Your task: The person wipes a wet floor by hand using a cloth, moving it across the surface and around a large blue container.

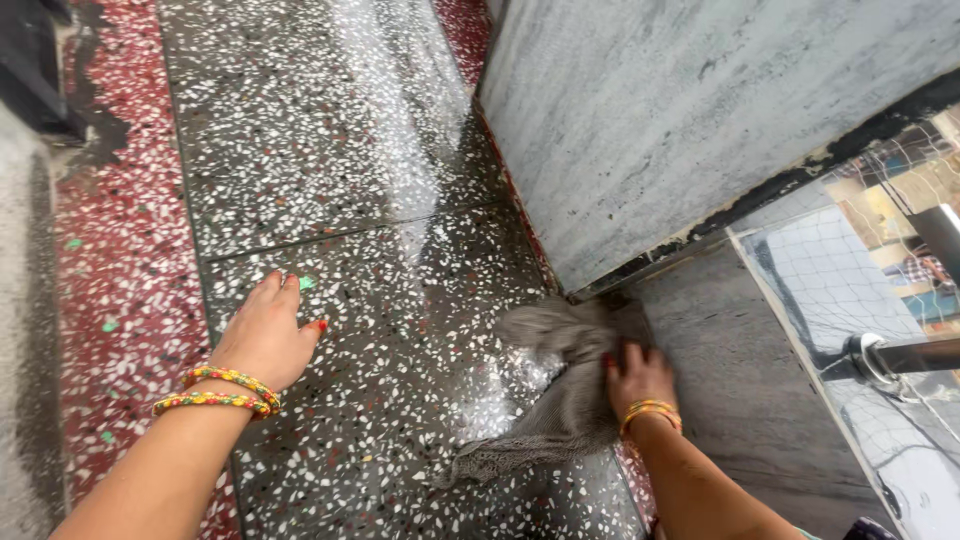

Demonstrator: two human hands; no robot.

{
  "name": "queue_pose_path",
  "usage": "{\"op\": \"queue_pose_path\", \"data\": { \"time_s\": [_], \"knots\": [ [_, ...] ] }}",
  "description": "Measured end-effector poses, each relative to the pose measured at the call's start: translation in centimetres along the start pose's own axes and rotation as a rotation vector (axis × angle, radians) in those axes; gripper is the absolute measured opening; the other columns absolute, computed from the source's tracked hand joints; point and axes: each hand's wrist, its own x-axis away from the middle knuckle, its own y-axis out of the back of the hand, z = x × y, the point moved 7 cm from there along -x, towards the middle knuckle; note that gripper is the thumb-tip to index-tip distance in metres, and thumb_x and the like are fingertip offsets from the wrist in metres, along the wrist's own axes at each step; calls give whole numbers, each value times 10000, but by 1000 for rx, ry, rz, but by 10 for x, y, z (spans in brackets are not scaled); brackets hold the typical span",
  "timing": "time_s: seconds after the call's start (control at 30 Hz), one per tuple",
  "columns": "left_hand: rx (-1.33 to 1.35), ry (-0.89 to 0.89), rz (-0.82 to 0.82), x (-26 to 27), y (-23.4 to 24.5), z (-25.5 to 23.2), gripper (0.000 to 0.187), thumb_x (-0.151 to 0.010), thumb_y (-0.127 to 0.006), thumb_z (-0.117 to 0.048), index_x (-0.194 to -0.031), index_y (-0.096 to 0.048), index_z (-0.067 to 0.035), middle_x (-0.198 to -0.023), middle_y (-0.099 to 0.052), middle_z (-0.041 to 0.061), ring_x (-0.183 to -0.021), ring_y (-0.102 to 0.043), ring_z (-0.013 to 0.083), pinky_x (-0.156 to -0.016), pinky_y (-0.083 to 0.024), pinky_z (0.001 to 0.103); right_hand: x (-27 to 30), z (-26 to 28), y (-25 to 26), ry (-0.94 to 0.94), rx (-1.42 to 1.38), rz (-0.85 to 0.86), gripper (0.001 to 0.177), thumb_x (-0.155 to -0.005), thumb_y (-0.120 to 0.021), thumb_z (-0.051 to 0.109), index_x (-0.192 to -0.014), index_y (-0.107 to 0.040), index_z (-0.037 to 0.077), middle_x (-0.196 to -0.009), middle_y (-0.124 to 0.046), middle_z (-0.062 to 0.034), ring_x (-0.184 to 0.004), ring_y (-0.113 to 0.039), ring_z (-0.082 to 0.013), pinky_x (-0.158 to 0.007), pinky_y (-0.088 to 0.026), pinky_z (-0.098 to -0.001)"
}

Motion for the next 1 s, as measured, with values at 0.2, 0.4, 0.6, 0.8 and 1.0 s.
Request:
{"op": "queue_pose_path", "data": {
  "time_s": [0.2, 0.4, 0.6, 0.8, 1.0],
  "knots": [
    [19, 49, 11, 9, -4, 18, 841, -1092, -798, -374, -1755, -500, 50, -1871, -446, 278, -1739, -433, 420, -1408, -401, 521, -23, 53, -31, -492, -69, 198, 734, -1278, -472, 640, -1645, -585, 15, -1505, -704, -403, -1347, -778, -586, -1111, -663, -679],
    [41, 68, -1, 6, -8, 7, 861, -1077, -827, -388, -1755, -496, 26, -1852, -459, 258, -1723, -442, 400, -1385, -413, 530, 106, 251, 13, 82, -49, 379, 653, -1179, -633, 622, -1634, -469, 184, -1542, -622, -320, -1343, -776, -572, -1109, -684, -617],
    [30, 112, 16, 15, -9, 17, 869, -1080, -820, -369, -1779, -480, 20, -1854, -479, 242, -1714, -468, 394, -1385, -440, 514, 228, 371, 17, 549, -78, 632, 614, -1088, -798, 400, -1597, -532, 184, -1571, -605, -256, -1399, -722, -517, -1167, -604, -636],
    [-35, 193, 25, 33, -10, 48, 855, -1076, -826, -366, -1764, -479, 4, -1871, -430, 248, -1739, -423, 393, -1392, -417, 516, 231, 423, 28, 1268, -622, 689, 658, -822, -876, 193, -1451, -705, 108, -1410, -804, -207, -1358, -771, -463, -1163, -634, -533],
    [-7, 293, 0, 68, -10, 76, 890, -1073, -824, -354, -1795, -446, 3, -1881, -428, 250, -1726, -437, 396, -1390, -424, 518, 12, 419, 90, 1060, -514, 649, 520, -814, -890, 192, -1331, -842, 199, -1378, -859, -88, -1306, -805, -293, -1147, -645, -445]
  ]
}}
